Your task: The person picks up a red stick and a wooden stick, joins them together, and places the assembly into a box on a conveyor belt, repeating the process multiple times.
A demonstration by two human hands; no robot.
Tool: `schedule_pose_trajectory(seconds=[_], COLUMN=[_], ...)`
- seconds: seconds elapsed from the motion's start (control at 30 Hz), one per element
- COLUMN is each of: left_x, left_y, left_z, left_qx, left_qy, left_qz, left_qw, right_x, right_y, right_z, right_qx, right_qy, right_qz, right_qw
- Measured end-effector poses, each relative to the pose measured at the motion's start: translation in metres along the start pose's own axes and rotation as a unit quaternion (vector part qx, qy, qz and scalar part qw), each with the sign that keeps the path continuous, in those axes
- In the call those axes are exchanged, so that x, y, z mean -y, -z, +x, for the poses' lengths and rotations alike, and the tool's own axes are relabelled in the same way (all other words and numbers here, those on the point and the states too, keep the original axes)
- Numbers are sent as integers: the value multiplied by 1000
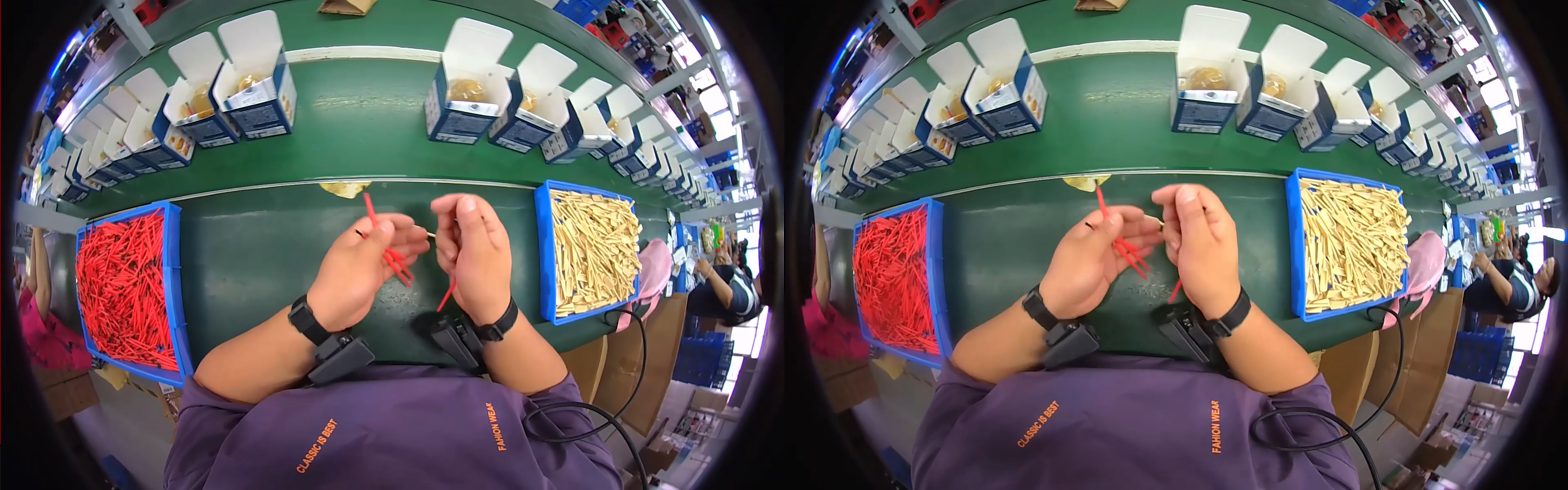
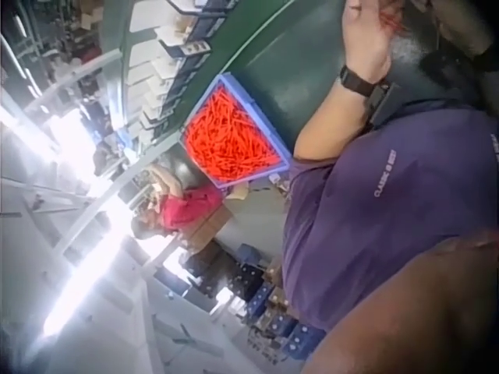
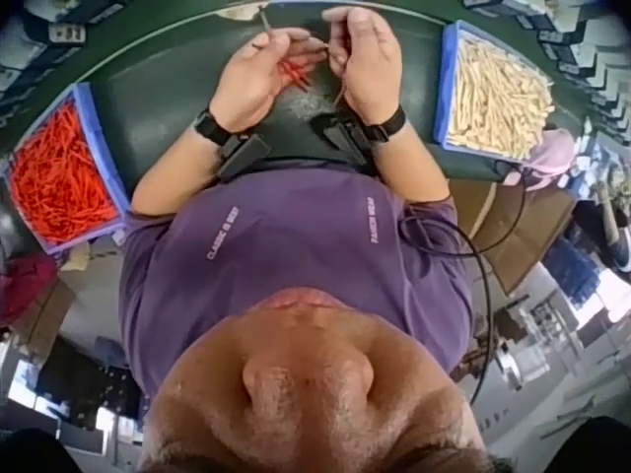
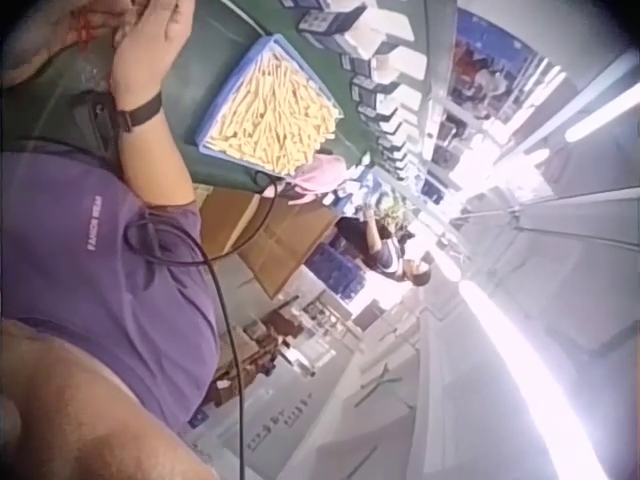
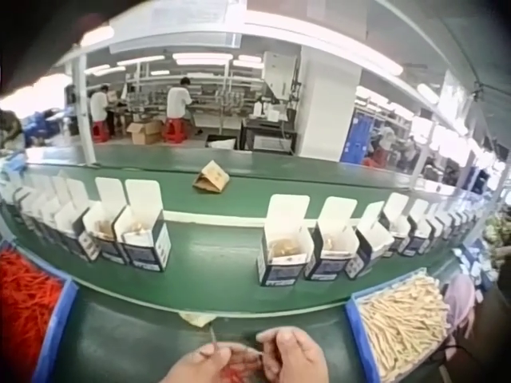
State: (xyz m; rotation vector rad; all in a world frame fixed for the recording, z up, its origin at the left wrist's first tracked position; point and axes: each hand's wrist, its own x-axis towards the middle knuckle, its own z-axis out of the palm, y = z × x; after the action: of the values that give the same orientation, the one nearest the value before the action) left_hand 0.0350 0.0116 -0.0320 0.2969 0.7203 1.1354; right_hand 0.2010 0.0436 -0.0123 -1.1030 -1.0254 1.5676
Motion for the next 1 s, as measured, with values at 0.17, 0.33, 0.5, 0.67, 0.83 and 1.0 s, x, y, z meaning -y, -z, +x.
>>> schedule_pose_trajectory(seconds=[0.17,0.33,0.5,0.67,0.83,1.0], left_x=[16,14,-3,-31,-36,-32], left_y=[-20,-16,-14,-2,-4,-3], left_z=[-8,-10,-13,-7,-1,3], left_qx=[39,33,48,-13,-12,0], left_qy=[30,39,90,11,31,72], left_qz=[129,247,191,143,85,117], left_qw=[990,968,976,990,996,990], right_x=[-10,-26,-14,7,1,-1], right_y=[-5,-18,-22,9,7,20], right_z=[9,11,11,16,8,26], right_qx=[17,-23,-13,-5,96,71], right_qy=[118,320,358,271,225,172], right_qz=[14,-255,-254,-405,-586,-571], right_qw=[993,912,899,873,773,800])
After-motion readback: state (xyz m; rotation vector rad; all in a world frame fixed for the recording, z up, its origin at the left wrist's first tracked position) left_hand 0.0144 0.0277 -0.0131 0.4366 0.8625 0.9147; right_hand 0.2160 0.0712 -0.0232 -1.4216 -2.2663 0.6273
